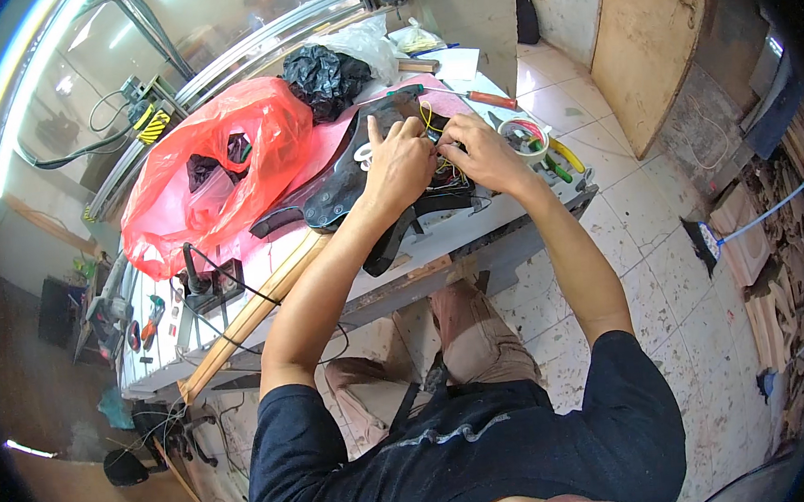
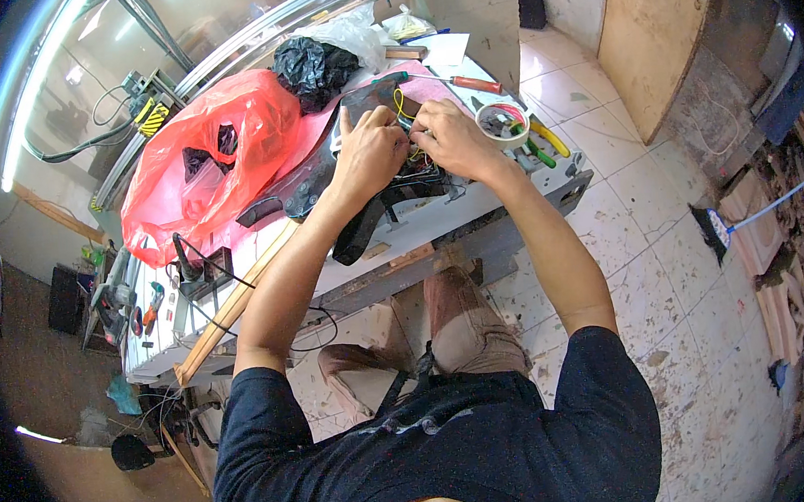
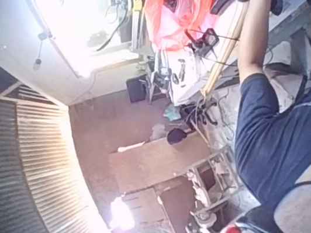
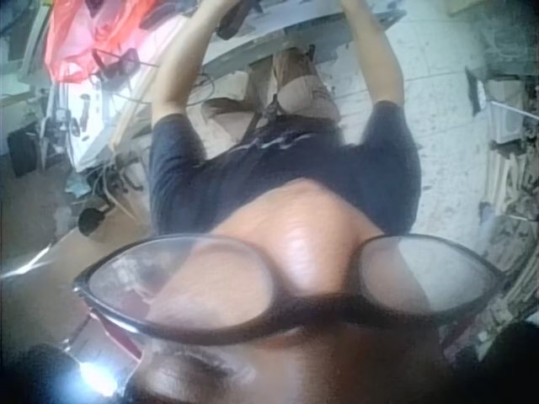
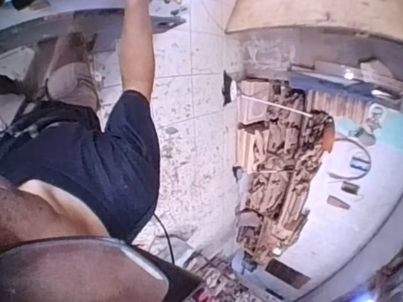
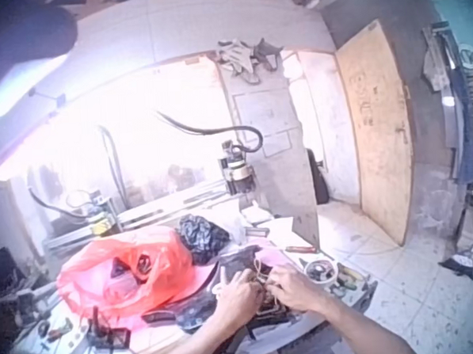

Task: The person solders wires inside the body of an electric guitar and then applies adhesive tape to secure a component.

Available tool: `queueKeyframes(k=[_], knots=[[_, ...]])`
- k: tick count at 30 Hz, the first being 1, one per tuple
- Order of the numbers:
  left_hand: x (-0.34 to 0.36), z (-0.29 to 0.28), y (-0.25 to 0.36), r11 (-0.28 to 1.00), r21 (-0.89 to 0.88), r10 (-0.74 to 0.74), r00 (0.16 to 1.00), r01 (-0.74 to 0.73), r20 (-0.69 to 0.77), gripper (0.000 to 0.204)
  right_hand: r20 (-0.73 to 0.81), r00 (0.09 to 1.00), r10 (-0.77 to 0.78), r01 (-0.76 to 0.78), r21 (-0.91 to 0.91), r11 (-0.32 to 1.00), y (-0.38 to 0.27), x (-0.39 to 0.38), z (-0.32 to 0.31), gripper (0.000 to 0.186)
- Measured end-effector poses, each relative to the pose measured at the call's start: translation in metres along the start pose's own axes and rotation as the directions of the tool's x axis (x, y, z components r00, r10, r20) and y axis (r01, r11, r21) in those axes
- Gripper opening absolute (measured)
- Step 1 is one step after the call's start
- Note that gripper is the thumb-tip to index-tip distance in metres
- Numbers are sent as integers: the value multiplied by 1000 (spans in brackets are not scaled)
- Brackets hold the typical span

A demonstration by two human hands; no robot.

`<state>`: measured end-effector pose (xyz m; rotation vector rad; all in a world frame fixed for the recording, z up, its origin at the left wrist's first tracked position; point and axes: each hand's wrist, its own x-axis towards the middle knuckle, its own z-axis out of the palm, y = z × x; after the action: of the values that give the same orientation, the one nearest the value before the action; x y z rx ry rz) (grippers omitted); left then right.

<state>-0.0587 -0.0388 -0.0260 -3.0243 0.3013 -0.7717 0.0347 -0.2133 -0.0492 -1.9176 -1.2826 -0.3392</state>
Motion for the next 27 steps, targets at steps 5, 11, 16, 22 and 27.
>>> queueKeyframes(k=[5, 11, 16, 22, 27], knots=[[-4, 11, -3, 999, -26, 30, 998, -32, -64, 12, -20, 1000, -14, 14, -21, 1000, -1, -3, 0, 18], [-5, 5, -12, 968, -224, -111, 994, 113, 24, 14, -26, 1000, 6, -6, -11, 1000, -4, -3, 2, 15], [-1, 0, -15, 950, -279, -116, 987, 143, 111, 16, -8, 1000, 27, -27, 3, 1000, -5, -1, 0, 17], [-3, 6, -14, 968, -249, -21, 1000, 26, 21, 12, 18, 999, 28, -28, -6, 1000, -4, 1, 0, 17], [-6, 7, -14, 963, -270, -12, 1000, 13, 7, 12, 5, 1000, 28, -28, -13, 1000, -2, 2, 0, 18]])
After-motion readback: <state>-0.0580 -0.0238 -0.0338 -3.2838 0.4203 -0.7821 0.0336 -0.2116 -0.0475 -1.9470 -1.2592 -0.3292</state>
